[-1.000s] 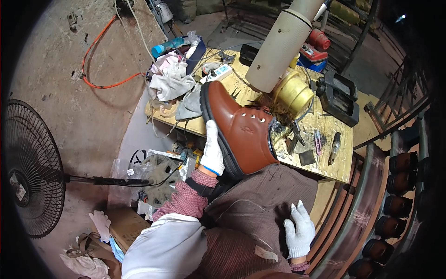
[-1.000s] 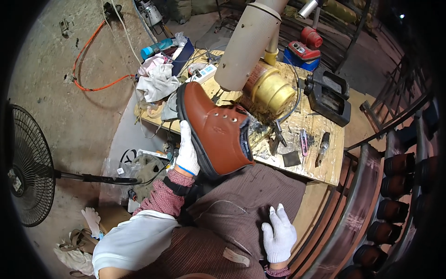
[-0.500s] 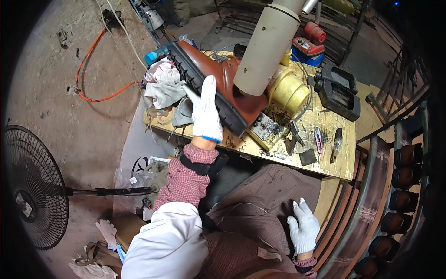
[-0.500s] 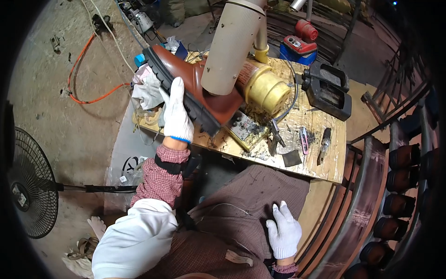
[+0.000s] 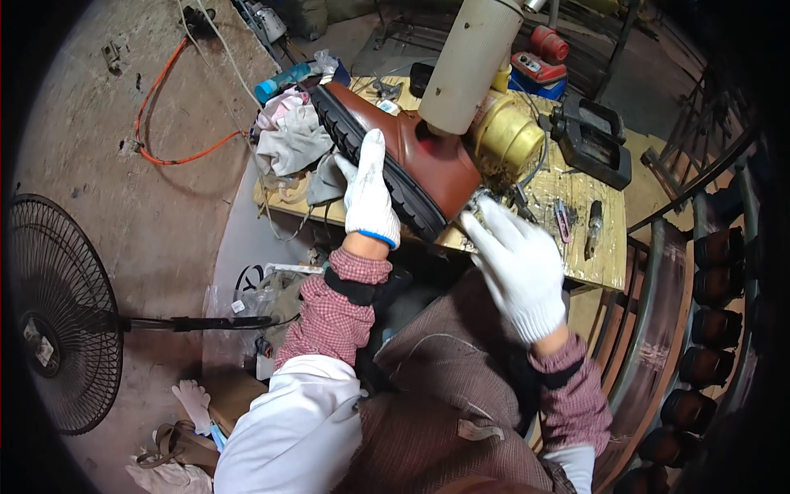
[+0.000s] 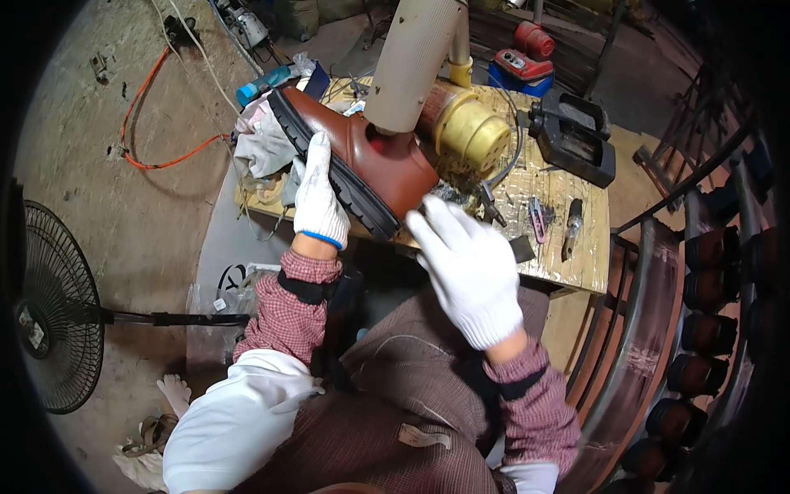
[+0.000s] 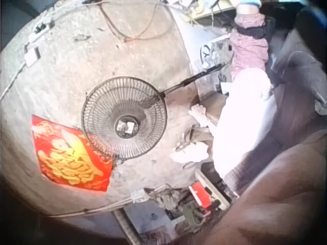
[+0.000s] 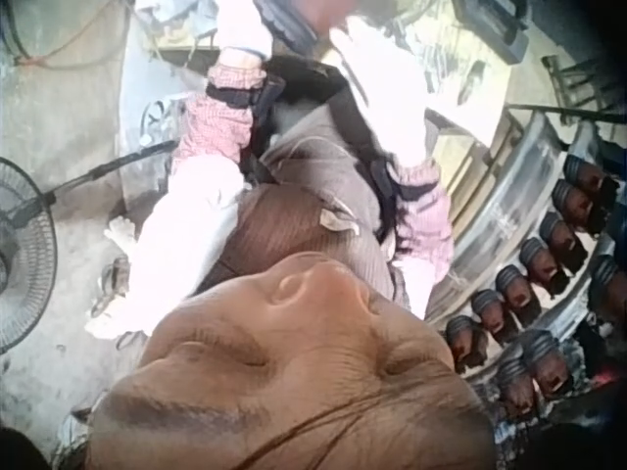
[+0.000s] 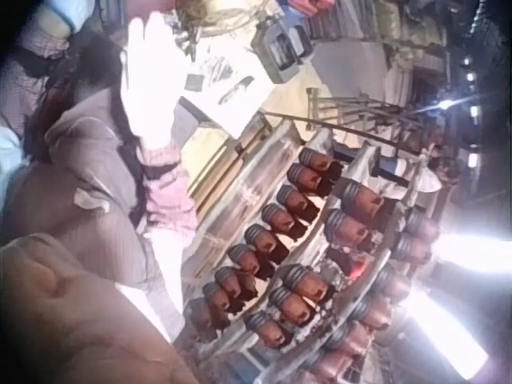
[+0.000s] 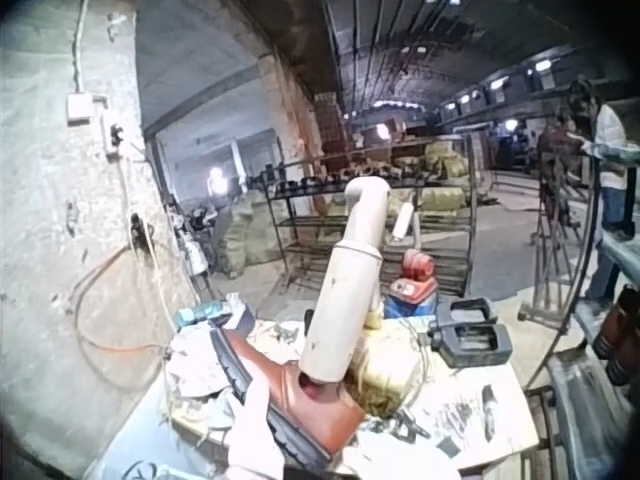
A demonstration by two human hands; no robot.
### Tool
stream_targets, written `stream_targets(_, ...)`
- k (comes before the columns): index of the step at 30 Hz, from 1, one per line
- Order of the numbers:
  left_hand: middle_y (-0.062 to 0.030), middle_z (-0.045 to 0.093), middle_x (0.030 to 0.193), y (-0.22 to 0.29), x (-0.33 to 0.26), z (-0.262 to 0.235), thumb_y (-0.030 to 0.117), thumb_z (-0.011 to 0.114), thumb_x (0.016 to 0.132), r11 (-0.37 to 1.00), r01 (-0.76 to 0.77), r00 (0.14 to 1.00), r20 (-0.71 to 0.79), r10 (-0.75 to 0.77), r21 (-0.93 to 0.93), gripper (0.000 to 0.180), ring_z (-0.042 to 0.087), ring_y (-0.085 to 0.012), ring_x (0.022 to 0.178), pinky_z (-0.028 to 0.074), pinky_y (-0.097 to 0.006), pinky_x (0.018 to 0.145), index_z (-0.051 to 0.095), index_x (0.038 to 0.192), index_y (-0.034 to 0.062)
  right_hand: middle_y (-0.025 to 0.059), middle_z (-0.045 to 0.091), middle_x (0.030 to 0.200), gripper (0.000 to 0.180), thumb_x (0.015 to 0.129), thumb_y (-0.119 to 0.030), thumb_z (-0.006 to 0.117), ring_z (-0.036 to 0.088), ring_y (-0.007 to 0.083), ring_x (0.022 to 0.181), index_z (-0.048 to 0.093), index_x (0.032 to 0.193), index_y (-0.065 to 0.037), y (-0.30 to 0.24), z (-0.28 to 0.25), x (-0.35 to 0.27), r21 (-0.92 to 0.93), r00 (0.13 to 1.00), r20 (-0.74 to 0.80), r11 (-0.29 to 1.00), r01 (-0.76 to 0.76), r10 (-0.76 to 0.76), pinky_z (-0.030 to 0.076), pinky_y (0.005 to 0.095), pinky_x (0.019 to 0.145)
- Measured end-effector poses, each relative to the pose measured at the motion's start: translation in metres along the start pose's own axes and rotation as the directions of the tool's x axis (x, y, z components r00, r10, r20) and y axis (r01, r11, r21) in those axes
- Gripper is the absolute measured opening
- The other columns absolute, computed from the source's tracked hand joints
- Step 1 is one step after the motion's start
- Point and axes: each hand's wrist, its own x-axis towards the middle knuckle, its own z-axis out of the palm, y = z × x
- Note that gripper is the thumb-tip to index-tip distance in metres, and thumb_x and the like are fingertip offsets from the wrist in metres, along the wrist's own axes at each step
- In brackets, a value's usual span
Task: Polishing and finishing a pair of brown leather shoes at a manufacturing workstation.
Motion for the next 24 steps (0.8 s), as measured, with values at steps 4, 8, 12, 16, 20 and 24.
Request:
stream_targets(4,-0.0141,0.043,0.163,0.004,-0.045,0.005,0.039,0.070,0.103,0.999,-0.032,0.999,0.045,0.030,0.043,0.094,0.048,-0.0248,0.144,0.042,-0.041,0.118,0.015,0.171,0.0036,0.0155,0.069,0.120,0.036,0.085,-0.016,0.066,0.068,0.0289,0.095,0.070,0.118,-0.003,-0.016,0.024,0.052,-0.067,0.989,0.012,0.987,0.148,-0.148,0.056,0.0416,0.082)
stream_targets(8,-0.0144,0.042,0.162,0.017,-0.052,0.015,0.043,0.078,0.097,0.987,0.119,0.981,-0.139,-0.133,-0.106,0.111,0.049,-0.0255,0.140,0.043,-0.042,0.116,0.004,0.173,0.0088,0.0150,0.075,0.091,0.021,0.082,-0.015,0.068,0.073,0.0336,0.082,0.078,0.099,-0.006,-0.015,0.029,0.011,-0.144,0.820,0.571,0.988,0.056,0.037,0.059,0.0437,0.076)
stream_targets(12,-0.0162,0.045,0.161,0.016,-0.023,-0.023,0.034,0.074,0.101,0.954,0.146,0.988,-0.019,-0.156,-0.262,0.092,0.049,-0.0312,0.143,0.040,-0.042,0.120,0.019,0.171,0.0089,0.0168,0.076,0.087,0.019,0.087,-0.025,0.070,0.075,0.0375,0.087,0.080,0.097,-0.012,0.015,0.006,-0.082,-0.037,0.277,0.958,0.987,-0.156,0.080,0.060,0.0459,0.077)
stream_targets(16,-0.0155,0.048,0.162,-0.018,-0.040,-0.078,0.059,0.059,0.105,0.866,0.345,0.925,0.287,-0.249,-0.362,0.079,0.050,-0.0351,0.146,0.040,-0.051,0.123,0.038,0.163,0.0096,0.0145,0.077,0.105,0.024,0.090,-0.030,0.076,0.074,0.0360,0.099,0.080,0.106,-0.011,0.040,-0.018,-0.154,0.052,0.548,0.670,0.705,-0.707,0.501,0.059,0.0415,0.090)
stream_targets(20,-0.0177,0.044,0.165,-0.059,-0.079,-0.105,0.080,0.074,0.079,0.689,0.643,0.740,0.503,-0.448,-0.333,0.120,0.047,-0.0403,0.148,0.036,-0.058,0.126,0.033,0.166,0.0091,0.0208,0.071,0.133,0.044,0.091,-0.012,0.075,0.068,0.0353,0.126,0.070,0.134,-0.004,0.096,-0.018,-0.192,0.003,0.669,0.016,0.669,-0.743,0.743,0.053,0.0413,0.106)
stream_targets(24,-0.0215,0.051,0.158,-0.098,-0.093,-0.107,0.070,0.087,0.072,0.638,0.672,0.729,0.487,-0.481,-0.376,0.123,0.053,-0.0439,0.141,0.042,-0.063,0.120,0.034,0.164,0.0067,0.0237,0.052,0.158,0.074,0.094,-0.026,0.074,0.058,0.0404,0.138,0.045,0.160,-0.008,0.164,0.004,-0.197,-0.415,0.572,-0.076,0.496,-0.763,0.817,0.048,0.0456,0.114)
